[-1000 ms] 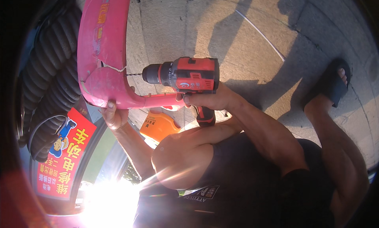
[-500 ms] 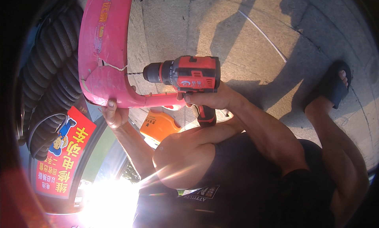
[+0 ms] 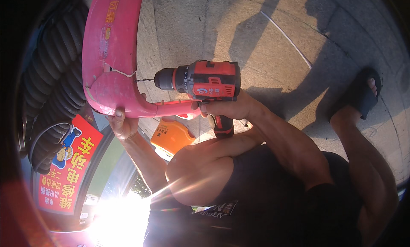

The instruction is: The person uses a cordless drill to make holes in a pink scooter body panel, then switches to a spray can to paint the panel black. The person handles the drill, bit, and spray can, and works on the panel placed on the ground.

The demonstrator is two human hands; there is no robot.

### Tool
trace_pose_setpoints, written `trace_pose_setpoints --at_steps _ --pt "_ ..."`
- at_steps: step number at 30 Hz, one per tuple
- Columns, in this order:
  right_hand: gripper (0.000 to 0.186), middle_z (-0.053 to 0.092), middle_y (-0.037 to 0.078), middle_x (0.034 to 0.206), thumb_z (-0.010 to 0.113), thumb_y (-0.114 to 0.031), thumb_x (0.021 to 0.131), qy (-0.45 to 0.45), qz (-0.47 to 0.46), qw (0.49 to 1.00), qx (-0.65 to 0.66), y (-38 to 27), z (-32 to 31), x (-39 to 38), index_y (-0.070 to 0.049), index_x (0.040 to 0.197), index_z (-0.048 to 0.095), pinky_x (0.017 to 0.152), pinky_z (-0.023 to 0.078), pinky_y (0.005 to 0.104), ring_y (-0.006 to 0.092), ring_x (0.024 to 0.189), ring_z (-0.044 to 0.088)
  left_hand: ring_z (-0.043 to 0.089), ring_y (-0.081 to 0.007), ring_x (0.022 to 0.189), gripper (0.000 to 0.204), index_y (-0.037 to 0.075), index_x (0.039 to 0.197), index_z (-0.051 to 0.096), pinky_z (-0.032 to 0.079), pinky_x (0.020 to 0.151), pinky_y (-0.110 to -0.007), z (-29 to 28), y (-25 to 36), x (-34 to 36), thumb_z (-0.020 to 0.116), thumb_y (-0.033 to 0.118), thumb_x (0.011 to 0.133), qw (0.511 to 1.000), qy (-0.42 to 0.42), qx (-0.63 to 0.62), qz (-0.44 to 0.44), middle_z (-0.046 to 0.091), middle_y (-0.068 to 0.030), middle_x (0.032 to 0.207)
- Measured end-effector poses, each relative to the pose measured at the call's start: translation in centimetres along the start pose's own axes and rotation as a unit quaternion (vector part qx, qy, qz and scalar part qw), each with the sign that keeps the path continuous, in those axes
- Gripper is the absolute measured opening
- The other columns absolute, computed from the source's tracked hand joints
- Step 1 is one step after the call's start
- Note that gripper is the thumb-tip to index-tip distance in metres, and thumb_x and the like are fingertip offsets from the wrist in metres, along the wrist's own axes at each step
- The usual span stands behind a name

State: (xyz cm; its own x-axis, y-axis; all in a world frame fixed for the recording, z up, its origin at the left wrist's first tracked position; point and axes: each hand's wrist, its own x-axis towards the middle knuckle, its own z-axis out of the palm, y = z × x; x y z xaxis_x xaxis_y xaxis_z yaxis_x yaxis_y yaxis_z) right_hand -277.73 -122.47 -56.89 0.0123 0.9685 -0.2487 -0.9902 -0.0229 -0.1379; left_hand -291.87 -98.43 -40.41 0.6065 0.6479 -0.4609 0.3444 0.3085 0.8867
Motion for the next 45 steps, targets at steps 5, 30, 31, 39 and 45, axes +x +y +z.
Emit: trace_pose_setpoints --at_steps 5,30,31,39,45 --pt "0.036 0.069 0.008 0.093 0.074 -0.008 0.081 0.002 0.008 1.0 -0.005 -0.05 -0.04 -0.09 -0.003 0.114 0.062 0.07 0.053 0.0309 0.0132 0.077 0.063 0.056 -0.0395 0.12 0.075 0.004 0.146 0.035 0.051 0.093 -0.068 -0.07 -0.08 0.09 0.076 0.016 0.084 1.0 -0.001 0.003 0.007 0.052 -0.0161 0.136" --pt "0.036 0.069 0.008 0.092 0.072 -0.008 0.081 0.015 0.023 1.0 -0.007 -0.47 0.37 -0.21 -0.003 0.114 0.061 0.069 0.053 0.0307 0.0128 0.076 0.063 0.055 -0.0383 0.122 0.078 0.005 0.146 0.036 0.05 0.094 -0.067 -0.21 -0.17 -0.14 0.079 0.018 0.082 1.0 0.01 0.0 -0.005 0.051 -0.0152 0.136" --pt "0.036 0.069 0.008 0.092 0.073 -0.008 0.081 0.015 0.022 1.0 -0.009 -0.49 0.39 -0.19 -0.003 0.114 0.061 0.07 0.053 0.0307 0.0129 0.076 0.063 0.055 -0.0384 0.122 0.078 0.004 0.146 0.036 0.051 0.094 -0.067 -0.18 -0.16 -0.12 0.079 0.018 0.082 1.0 0.017 -0.003 -0.001 0.051 -0.0153 0.136" --pt "0.036 0.069 0.009 0.091 0.073 -0.007 0.08 0.022 0.017 1.0 -0.002 -0.42 0.5 -0.12 -0.002 0.113 0.061 0.07 0.054 0.0307 0.0133 0.077 0.064 0.057 -0.0388 0.118 0.079 0.002 0.145 0.036 0.052 0.092 -0.066 -0.14 -0.11 -0.08 0.08 0.018 0.081 1.0 0.014 0.007 -0.001 0.053 -0.0168 0.134" --pt "0.035 0.069 0.009 0.092 0.073 -0.007 0.08 0.02 0.007 1.0 -0.002 -0.32 0.52 -0.07 -0.002 0.113 0.062 0.07 0.054 0.0305 0.0134 0.078 0.064 0.056 -0.0387 0.119 0.078 0.002 0.145 0.036 0.052 0.092 -0.066 -0.32 -0.08 -0.12 0.079 0.019 0.082 1.0 0.011 0.009 -0.01 0.052 -0.0166 0.135"
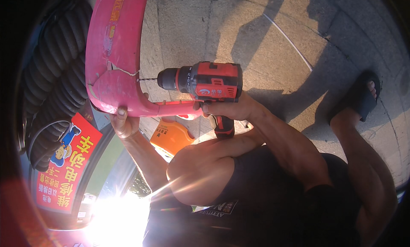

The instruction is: The person uses a cordless drill to make holes in a pink scooter body panel, then switches to a spray can to paint the panel black. The person handles the drill, bit, and spray can, and works on the panel placed on the ground.

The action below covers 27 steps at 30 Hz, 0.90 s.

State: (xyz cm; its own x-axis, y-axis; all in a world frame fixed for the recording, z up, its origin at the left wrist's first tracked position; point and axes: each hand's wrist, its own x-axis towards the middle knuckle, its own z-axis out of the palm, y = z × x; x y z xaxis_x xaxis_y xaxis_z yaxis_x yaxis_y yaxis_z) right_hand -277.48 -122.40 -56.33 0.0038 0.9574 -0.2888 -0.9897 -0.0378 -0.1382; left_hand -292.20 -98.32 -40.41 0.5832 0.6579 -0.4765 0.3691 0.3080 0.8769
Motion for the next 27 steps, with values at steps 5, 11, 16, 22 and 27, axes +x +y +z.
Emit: trace_pose_setpoints --at_steps 5,11,16,22,27 --pt "0.035 0.069 0.009 0.092 0.073 -0.007 0.081 0.007 0.008 1.0 -0.013 0.0 0.0 -0.1 -0.003 0.113 0.061 0.07 0.054 0.0298 0.0128 0.077 0.064 0.056 -0.0383 0.12 0.077 0.003 0.145 0.037 0.052 0.093 -0.065 -0.3 -0.2 -0.1 0.078 0.018 0.082 1.0 -0.005 0.001 0.01 0.052 -0.0159 0.135" --pt "0.035 0.069 0.008 0.092 0.073 -0.006 0.081 0.004 0.015 1.0 0.002 0.1 -0.1 0.0 -0.003 0.114 0.061 0.07 0.054 0.0293 0.0125 0.077 0.064 0.056 -0.0385 0.12 0.076 0.004 0.145 0.037 0.052 0.092 -0.066 -0.4 -0.4 -0.1 0.078 0.018 0.083 1.0 0.001 -0.001 0.02 0.052 -0.0157 0.135" --pt "0.034 0.069 0.008 0.092 0.072 -0.005 0.081 0.004 0.006 1.0 0.004 0.1 0.0 0.0 -0.002 0.113 0.061 0.069 0.054 0.0292 0.0126 0.077 0.064 0.06 -0.0384 0.113 0.079 0.001 0.143 0.035 0.054 0.091 -0.065 0.1 -0.3 -0.1 0.08 0.012 0.08 0.999 0.029 -0.03 0.021 0.056 -0.0175 0.127" --pt "0.034 0.068 0.009 0.092 0.071 -0.004 0.08 0.004 0.002 1.0 0.001 0.2 -0.1 0.1 -0.002 0.112 0.062 0.069 0.054 0.0299 0.0129 0.077 0.064 0.06 -0.0385 0.113 0.079 0.0 0.143 0.035 0.053 0.091 -0.066 0.2 -0.2 -0.1 0.08 0.012 0.08 0.999 0.021 -0.029 0.017 0.055 -0.0177 0.127" --pt "0.036 0.068 0.008 0.094 0.071 -0.004 0.08 -0.002 0.021 1.0 -0.014 -0.2 0.2 0.2 -0.002 0.115 0.061 0.071 0.055 0.0305 0.0134 0.079 0.065 0.059 -0.039 0.113 0.081 0.003 0.145 0.034 0.054 0.09 -0.065 0.5 -0.3 0.0 0.081 0.016 0.079 1.0 0.011 -0.004 0.012 0.053 -0.0178 0.13"
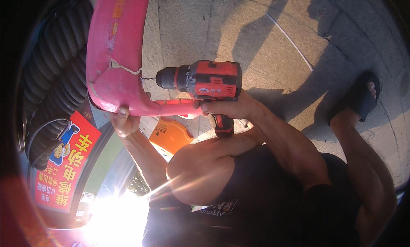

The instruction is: The person uses a cordless drill to make holes in a pink scooter body panel, then switches to a spray can to paint the panel black. The person handles the drill, bit, and spray can, and works on the panel placed on the ground.

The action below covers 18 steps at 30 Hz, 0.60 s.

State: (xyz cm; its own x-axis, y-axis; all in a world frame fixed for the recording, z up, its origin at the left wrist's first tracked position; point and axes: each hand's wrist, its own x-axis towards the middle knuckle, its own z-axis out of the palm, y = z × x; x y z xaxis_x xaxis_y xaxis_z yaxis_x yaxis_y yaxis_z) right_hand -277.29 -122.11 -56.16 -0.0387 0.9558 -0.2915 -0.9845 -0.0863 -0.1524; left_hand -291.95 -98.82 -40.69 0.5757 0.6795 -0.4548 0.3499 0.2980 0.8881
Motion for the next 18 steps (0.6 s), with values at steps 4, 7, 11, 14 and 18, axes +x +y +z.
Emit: trace_pose_setpoints --at_steps 4,7,11,14,18 --pt "0.038 0.068 0.007 0.096 0.071 -0.004 0.081 0.019 0.021 1.0 -0.008 -0.2 0.9 -0.2 -0.002 0.118 0.061 0.075 0.056 0.0316 0.0144 0.084 0.066 0.058 -0.0308 0.116 0.081 -0.001 0.144 0.034 0.05 0.099 -0.049 0.7 -0.5 -0.4 0.081 0.008 0.078 1.0 0.007 -0.018 0.0 0.055 -0.0159 0.129" --pt "0.037 0.069 0.007 0.098 0.071 -0.004 0.082 0.021 -0.003 0.999 -0.037 -0.1 1.0 0.0 -0.002 0.118 0.061 0.077 0.056 0.0323 0.0142 0.088 0.066 0.058 -0.0395 0.115 0.088 0.001 0.147 0.028 0.053 0.092 -0.065 0.7 -0.6 -0.3 0.081 0.015 0.079 0.998 0.024 0.042 0.04 0.05 -0.0186 0.132" --pt "0.036 0.07 0.006 0.102 0.072 -0.005 0.082 -0.006 -0.037 0.996 -0.081 0.6 0.5 0.3 -0.003 0.116 0.061 0.078 0.056 0.0321 0.0124 0.09 0.066 0.057 -0.0398 0.117 0.085 0.0 0.147 0.029 0.053 0.093 -0.064 0.5 -0.8 -0.3 0.079 0.012 0.08 0.998 0.004 0.03 0.05 0.051 -0.0189 0.132" --pt "0.034 0.07 0.005 0.102 0.072 -0.005 0.082 0.002 -0.034 0.994 -0.105 0.9 0.0 0.2 -0.005 0.114 0.062 0.079 0.056 0.0311 0.0115 0.09 0.065 0.057 -0.0401 0.117 0.082 0.0 0.146 0.032 0.053 0.093 -0.065 0.4 -0.9 -0.4 0.079 0.011 0.08 0.998 0.005 0.019 0.054 0.052 -0.0192 0.131" --pt "0.033 0.07 0.003 0.1 0.073 -0.006 0.081 0.024 -0.031 0.995 -0.095 0.7 -0.2 -0.3 -0.005 0.113 0.064 0.078 0.055 0.0308 0.0113 0.09 0.065 0.057 -0.034 0.116 0.083 -0.001 0.145 0.033 0.05 0.097 -0.053 0.5 -0.8 -0.5 0.081 0.01 0.078 0.999 0.024 -0.005 0.043 0.053 -0.0174 0.13"
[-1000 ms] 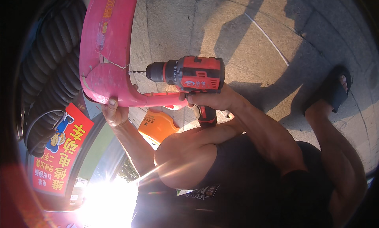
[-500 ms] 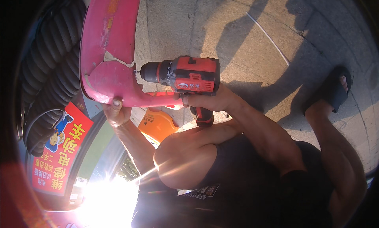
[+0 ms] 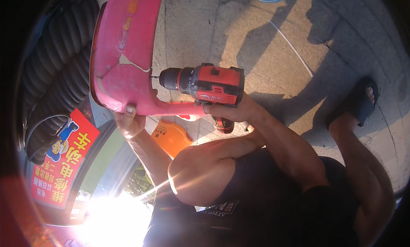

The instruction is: The person uses a cordless drill to make holes in a pink scooter body panel, then switches to a spray can to paint the panel black. The person handles the drill, bit, and spray can, and works on the panel placed on the ground.

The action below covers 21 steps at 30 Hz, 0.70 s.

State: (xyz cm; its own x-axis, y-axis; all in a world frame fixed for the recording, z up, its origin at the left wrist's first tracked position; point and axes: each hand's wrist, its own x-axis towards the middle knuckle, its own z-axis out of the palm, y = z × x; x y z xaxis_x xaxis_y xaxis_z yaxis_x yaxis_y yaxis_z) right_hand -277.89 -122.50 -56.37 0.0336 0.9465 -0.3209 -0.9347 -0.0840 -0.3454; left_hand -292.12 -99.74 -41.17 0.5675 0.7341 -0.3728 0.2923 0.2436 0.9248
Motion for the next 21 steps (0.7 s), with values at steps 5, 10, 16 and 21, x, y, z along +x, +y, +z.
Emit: trace_pose_setpoints --at_steps 5,10,16,21 --pt "0.034 0.07 0.004 0.102 0.073 -0.002 0.079 0.018 0.059 0.998 0.035 -1.1 -0.7 -1.4 -0.006 0.113 0.065 0.082 0.055 0.0319 0.0136 0.096 0.065 0.057 -0.03 0.115 0.084 -0.001 0.144 0.034 0.048 0.1 -0.047 0.2 0.2 0.0 0.082 0.01 0.076 0.999 -0.01 0.002 -0.036 0.055 -0.0157 0.128" --pt "0.034 0.07 0.005 0.106 0.075 -0.004 0.08 0.001 0.056 0.998 0.038 -1.1 -1.7 -2.2 -0.007 0.113 0.065 0.085 0.054 0.034 0.0158 0.101 0.065 0.058 -0.0282 0.115 0.079 -0.003 0.141 0.039 0.049 0.099 -0.046 0.7 -0.2 -0.4 0.082 0.01 0.077 0.999 -0.015 0.002 -0.032 0.057 -0.0149 0.126" --pt "0.034 0.07 0.005 0.103 0.075 -0.005 0.081 0.004 0.001 1.0 0.005 -1.2 -2.1 -2.3 -0.007 0.113 0.065 0.086 0.054 0.0343 0.0159 0.099 0.065 0.059 -0.0286 0.114 0.076 -0.004 0.14 0.04 0.049 0.099 -0.046 1.0 0.2 -0.4 0.081 0.008 0.078 0.999 -0.012 -0.009 -0.035 0.057 -0.015 0.127" --pt "0.037 0.07 0.011 0.103 0.072 -0.003 0.082 -0.017 0.005 1.0 0.024 -1.8 -2.7 -2.4 -0.003 0.117 0.063 0.083 0.055 0.035 0.0176 0.094 0.067 0.058 -0.0299 0.115 0.076 -0.003 0.141 0.039 0.049 0.099 -0.047 1.6 0.0 -0.5 0.08 0.01 0.079 0.999 -0.025 -0.006 -0.023 0.057 -0.0157 0.127"
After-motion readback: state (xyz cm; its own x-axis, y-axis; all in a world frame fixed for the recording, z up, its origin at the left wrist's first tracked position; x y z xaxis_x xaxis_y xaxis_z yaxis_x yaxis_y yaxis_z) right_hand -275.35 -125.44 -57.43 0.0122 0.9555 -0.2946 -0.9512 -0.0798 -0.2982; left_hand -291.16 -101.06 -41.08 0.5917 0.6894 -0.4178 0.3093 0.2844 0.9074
